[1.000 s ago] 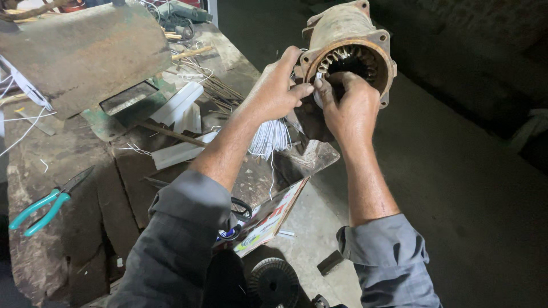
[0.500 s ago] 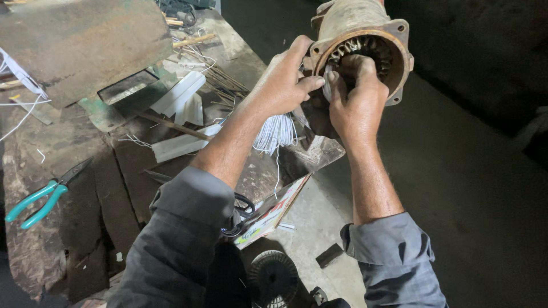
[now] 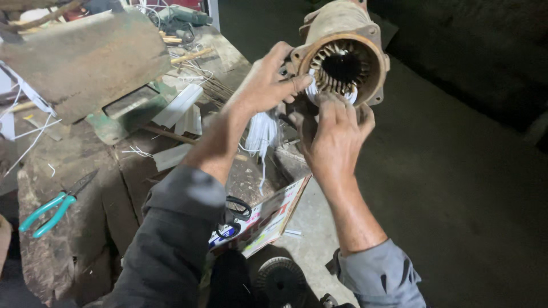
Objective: The person winds white insulated wire into the slots of a motor stator using a wooden stick and pliers. They repeatedly insert the wire, push it into place, and trim excess wire with scissors while another person works nearby.
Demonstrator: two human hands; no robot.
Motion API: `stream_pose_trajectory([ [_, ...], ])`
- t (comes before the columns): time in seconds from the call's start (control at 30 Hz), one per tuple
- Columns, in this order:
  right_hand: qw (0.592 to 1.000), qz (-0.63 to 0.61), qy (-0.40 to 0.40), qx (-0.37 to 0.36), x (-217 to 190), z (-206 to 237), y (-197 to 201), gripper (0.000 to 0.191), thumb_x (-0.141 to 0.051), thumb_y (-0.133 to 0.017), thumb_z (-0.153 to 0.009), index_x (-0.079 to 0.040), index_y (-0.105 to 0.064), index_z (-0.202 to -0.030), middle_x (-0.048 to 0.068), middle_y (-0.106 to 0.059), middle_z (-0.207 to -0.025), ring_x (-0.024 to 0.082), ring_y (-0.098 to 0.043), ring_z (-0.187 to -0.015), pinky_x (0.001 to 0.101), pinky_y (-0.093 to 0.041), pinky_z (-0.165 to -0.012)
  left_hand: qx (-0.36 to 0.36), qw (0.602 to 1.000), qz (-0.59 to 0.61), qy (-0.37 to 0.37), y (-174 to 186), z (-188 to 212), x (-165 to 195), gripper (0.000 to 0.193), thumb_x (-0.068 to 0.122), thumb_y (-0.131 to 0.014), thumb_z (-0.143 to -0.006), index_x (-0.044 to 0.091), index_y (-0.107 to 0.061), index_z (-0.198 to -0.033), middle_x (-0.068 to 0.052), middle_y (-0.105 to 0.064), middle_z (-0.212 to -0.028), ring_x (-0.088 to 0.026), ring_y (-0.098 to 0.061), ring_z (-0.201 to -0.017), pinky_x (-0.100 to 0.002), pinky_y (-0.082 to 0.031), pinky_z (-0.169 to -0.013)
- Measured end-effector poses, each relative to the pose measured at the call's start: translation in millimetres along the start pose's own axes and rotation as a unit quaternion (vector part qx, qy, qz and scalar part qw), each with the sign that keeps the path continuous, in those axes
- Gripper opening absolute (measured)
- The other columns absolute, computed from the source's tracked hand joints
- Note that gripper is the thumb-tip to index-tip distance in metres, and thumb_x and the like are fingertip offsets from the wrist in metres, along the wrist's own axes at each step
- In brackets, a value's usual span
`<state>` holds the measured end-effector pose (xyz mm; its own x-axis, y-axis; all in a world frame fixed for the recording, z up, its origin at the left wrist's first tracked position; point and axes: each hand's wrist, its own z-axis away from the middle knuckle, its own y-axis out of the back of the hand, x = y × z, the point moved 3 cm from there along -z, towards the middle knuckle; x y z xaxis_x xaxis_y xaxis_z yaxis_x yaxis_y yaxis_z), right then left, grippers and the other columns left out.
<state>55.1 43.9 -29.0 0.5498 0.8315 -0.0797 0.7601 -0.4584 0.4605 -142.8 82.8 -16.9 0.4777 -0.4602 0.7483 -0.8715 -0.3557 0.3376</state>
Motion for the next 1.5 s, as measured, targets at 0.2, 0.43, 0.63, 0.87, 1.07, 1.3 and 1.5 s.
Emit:
stream_pose_trajectory([
  [0.2,0.999,-0.021,0.025,0.04,33,20,-1,0.043,-0.018,-0.082,-0.09,-0.004,-0.063,-0.126,0.014,-0.066,-0.13,0.033,-0.057,-0.132,0.0526,-0.038,-0.104,0.059,0.998,-0.014,-0.02,-12,-6,10,0.046,0.024,-0.09,-0.084,0.003,-0.055,-0.106,-0.006,-0.072,-0.093,-0.009,-0.066,-0.064,-0.026,-0.057,-0.05],
  [0.43,0.995,-0.022,0.005,0.094,38,25,-14,0.031,-0.015,-0.081,-0.092,-0.008,-0.067,-0.118,0.006,-0.067,-0.127,0.026,-0.06,-0.126,0.0491,-0.038,-0.099,0.039,0.999,0.013,-0.012,-16,-12,7,0.042,0.013,-0.087,-0.087,0.002,-0.051,-0.105,-0.007,-0.067,-0.097,-0.008,-0.066,-0.071,-0.025,-0.059,-0.051],
  [0.63,0.994,-0.031,-0.009,0.102,38,25,-15,0.03,-0.016,-0.081,-0.091,-0.008,-0.066,-0.116,0.006,-0.067,-0.126,0.027,-0.059,-0.125,0.0498,-0.037,-0.1,0.025,0.999,0.017,0.011,-18,-16,4,0.043,0.011,-0.085,-0.088,0.003,-0.047,-0.106,-0.008,-0.067,-0.095,-0.009,-0.066,-0.072,-0.025,-0.059,-0.052],
  [0.87,0.994,-0.021,-0.025,0.105,35,24,-19,0.029,-0.016,-0.081,-0.09,-0.01,-0.068,-0.114,0.005,-0.068,-0.123,0.026,-0.059,-0.124,0.0497,-0.036,-0.1,0.063,0.996,-0.031,0.047,-21,-12,8,0.042,0.013,-0.085,-0.087,0.003,-0.048,-0.104,-0.008,-0.068,-0.083,-0.007,-0.06,-0.057,-0.024,-0.051,-0.045],
  [1.07,0.993,-0.026,-0.028,0.108,34,24,-18,0.027,-0.016,-0.081,-0.092,-0.01,-0.067,-0.114,0.004,-0.069,-0.123,0.026,-0.06,-0.125,0.0487,-0.036,-0.101,0.107,0.988,-0.104,-0.036,-22,-15,7,0.05,0.017,-0.091,-0.084,0.0,-0.048,-0.101,-0.013,-0.069,-0.085,-0.013,-0.062,-0.075,-0.034,-0.056,-0.064],
  [1.3,0.995,-0.018,-0.025,0.099,30,27,-12,0.031,-0.016,-0.081,-0.088,-0.008,-0.067,-0.115,0.006,-0.069,-0.124,0.027,-0.06,-0.124,0.0496,-0.035,-0.099,0.128,0.968,-0.213,0.01,-24,-15,18,0.059,0.027,-0.093,-0.08,-0.001,-0.047,-0.104,-0.016,-0.067,-0.087,-0.022,-0.07,-0.082,-0.039,-0.058,-0.073],
  [1.5,0.995,-0.022,-0.009,0.096,32,27,-8,0.031,-0.014,-0.08,-0.09,-0.008,-0.068,-0.118,0.007,-0.068,-0.127,0.026,-0.06,-0.125,0.0491,-0.037,-0.099,0.018,0.995,0.066,0.068,-16,-8,24,0.039,0.029,-0.075,-0.095,0.003,-0.052,-0.111,-0.005,-0.069,-0.097,-0.009,-0.071,-0.084,-0.027,-0.063,-0.057],
])
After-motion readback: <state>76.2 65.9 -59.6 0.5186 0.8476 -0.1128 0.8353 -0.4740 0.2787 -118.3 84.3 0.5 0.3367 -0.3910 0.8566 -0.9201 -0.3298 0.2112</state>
